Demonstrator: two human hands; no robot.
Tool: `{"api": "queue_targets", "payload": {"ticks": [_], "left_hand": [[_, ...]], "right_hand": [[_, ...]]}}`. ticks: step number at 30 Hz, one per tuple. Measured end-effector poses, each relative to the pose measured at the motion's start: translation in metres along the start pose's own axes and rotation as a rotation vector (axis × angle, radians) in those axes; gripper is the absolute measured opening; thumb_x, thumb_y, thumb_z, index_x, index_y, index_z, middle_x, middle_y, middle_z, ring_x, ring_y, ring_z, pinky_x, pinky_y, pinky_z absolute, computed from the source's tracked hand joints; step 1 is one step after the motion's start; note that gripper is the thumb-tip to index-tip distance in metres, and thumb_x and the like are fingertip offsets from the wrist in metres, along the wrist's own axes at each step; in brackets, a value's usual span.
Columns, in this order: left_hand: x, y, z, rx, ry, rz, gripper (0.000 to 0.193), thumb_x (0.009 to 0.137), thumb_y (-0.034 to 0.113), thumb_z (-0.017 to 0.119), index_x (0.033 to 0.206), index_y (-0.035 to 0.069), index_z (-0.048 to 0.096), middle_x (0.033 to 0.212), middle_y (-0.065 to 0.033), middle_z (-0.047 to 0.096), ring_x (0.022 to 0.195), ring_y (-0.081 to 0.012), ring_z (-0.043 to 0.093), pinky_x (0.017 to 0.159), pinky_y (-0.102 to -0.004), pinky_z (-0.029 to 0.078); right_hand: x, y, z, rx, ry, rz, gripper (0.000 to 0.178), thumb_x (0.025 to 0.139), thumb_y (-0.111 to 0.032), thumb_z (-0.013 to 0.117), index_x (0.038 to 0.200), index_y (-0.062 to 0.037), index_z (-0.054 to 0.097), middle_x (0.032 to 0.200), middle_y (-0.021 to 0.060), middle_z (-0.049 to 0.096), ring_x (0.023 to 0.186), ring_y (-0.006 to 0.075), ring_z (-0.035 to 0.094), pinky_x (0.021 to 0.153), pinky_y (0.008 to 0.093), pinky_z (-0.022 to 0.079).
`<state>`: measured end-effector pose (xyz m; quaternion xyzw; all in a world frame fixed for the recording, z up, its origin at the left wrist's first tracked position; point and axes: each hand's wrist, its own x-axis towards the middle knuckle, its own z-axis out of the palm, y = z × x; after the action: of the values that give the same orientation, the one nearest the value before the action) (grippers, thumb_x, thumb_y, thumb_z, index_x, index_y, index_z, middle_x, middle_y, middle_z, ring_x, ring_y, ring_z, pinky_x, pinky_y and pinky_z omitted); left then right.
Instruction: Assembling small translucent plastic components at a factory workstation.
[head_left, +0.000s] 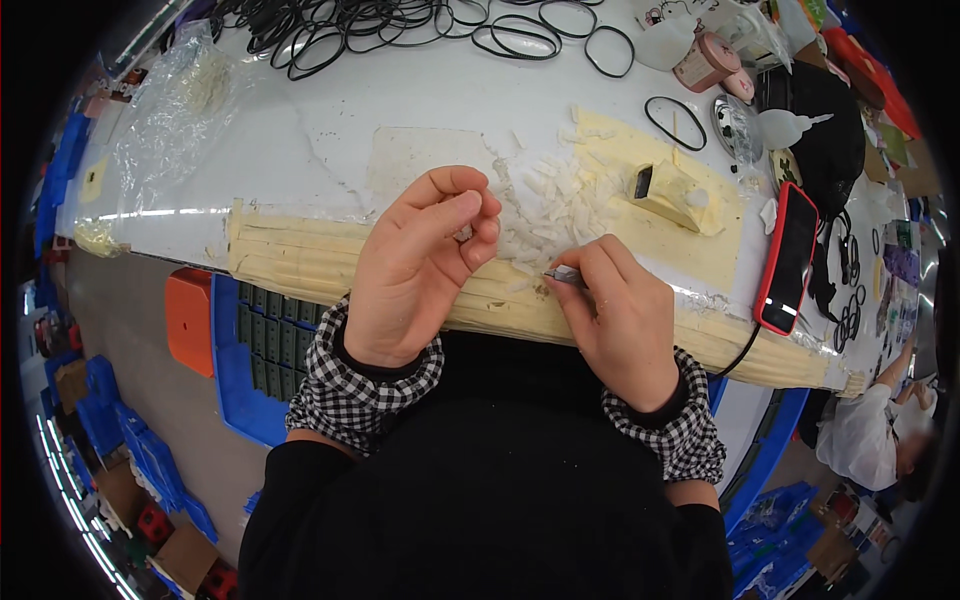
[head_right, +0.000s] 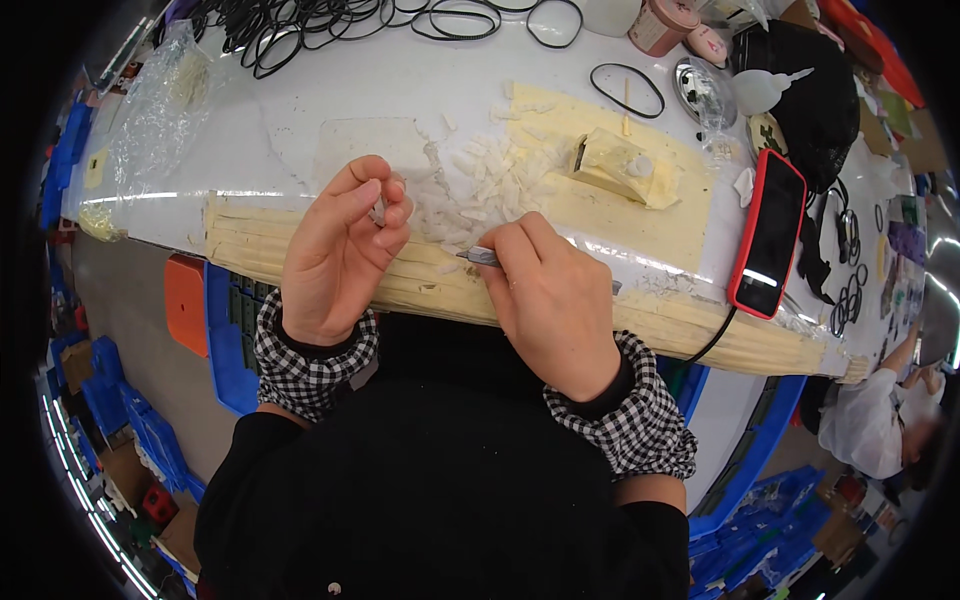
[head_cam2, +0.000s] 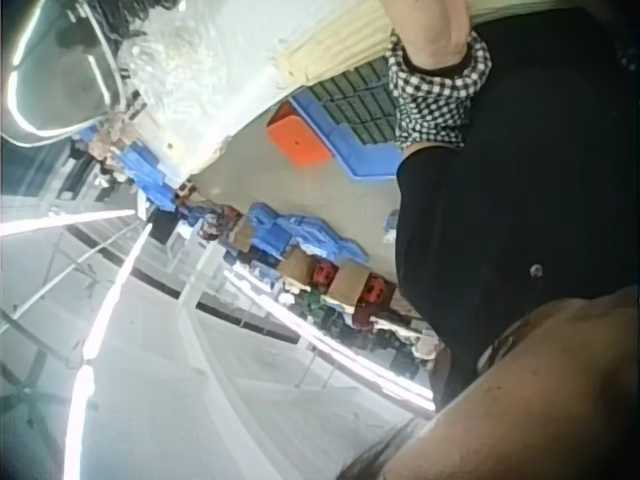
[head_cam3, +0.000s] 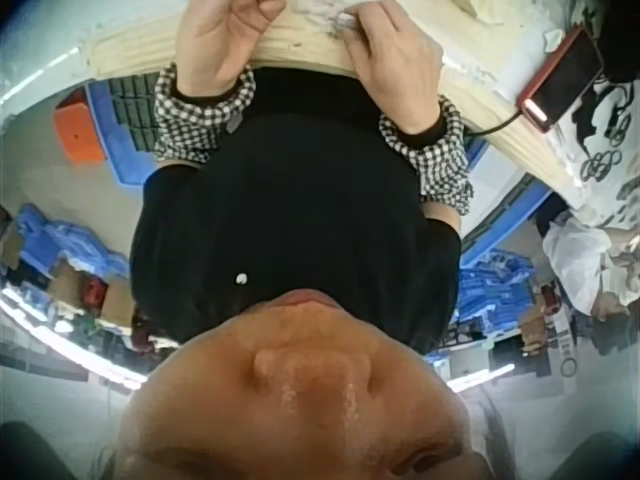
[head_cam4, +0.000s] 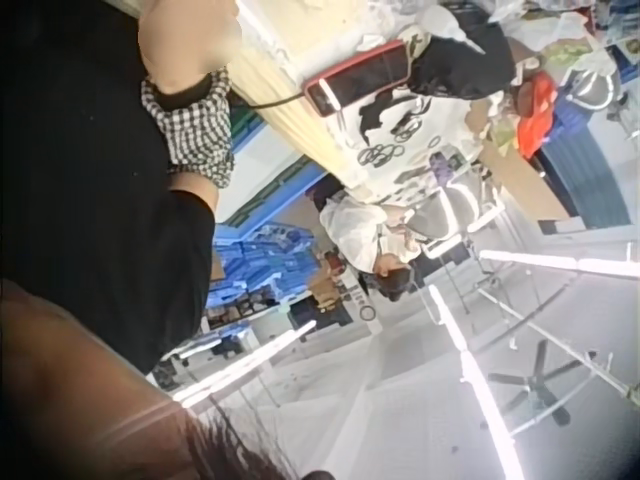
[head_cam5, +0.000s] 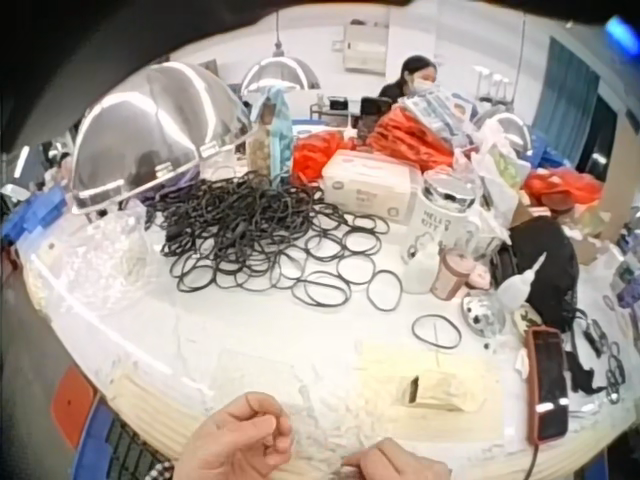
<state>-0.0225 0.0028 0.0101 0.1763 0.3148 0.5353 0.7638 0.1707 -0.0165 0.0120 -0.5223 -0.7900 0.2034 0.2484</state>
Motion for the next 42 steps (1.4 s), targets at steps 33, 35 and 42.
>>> {"api": "queue_targets", "payload": {"ticks": [33, 35, 42], "left_hand": [[0.007, -0.027, 0.02, 0.034, -0.082, -0.189, 0.019, 0.093, 0.011, 0.056, 0.106, -0.002, 0.061, 0.081, -0.0013, 0.059, 0.065, -0.0037, 0.045, 0.055, -0.0168, 0.038], [0.007, -0.026, 0.022, 0.059, -0.074, -0.16, 0.018, 0.092, 0.01, 0.058, 0.103, -0.003, 0.062, 0.079, -0.0016, 0.059, 0.063, -0.0034, 0.046, 0.055, -0.0169, 0.039], [0.005, -0.032, 0.022, 0.08, -0.091, -0.092, 0.014, 0.092, 0.011, 0.058, 0.098, -0.002, 0.06, 0.085, -0.0063, 0.064, 0.064, -0.0037, 0.047, 0.055, -0.0172, 0.038]], "right_hand": [[0.009, -0.007, -0.02, 0.318, 0.293, -0.075, 0.022, 0.075, 0.007, 0.067, 0.095, -0.0026, 0.066, 0.081, 0.0095, 0.058, 0.068, 0.0181, 0.062, 0.055, 0.0258, 0.049], [0.008, -0.004, -0.017, 0.29, 0.344, -0.097, 0.02, 0.074, 0.007, 0.068, 0.092, -0.0019, 0.066, 0.08, 0.0101, 0.06, 0.066, 0.0185, 0.062, 0.054, 0.0258, 0.048], [0.006, -0.007, -0.014, 0.234, 0.41, -0.105, 0.016, 0.072, 0.006, 0.07, 0.085, 0.0002, 0.063, 0.075, 0.0107, 0.062, 0.06, 0.0205, 0.061, 0.05, 0.0267, 0.047]]}}
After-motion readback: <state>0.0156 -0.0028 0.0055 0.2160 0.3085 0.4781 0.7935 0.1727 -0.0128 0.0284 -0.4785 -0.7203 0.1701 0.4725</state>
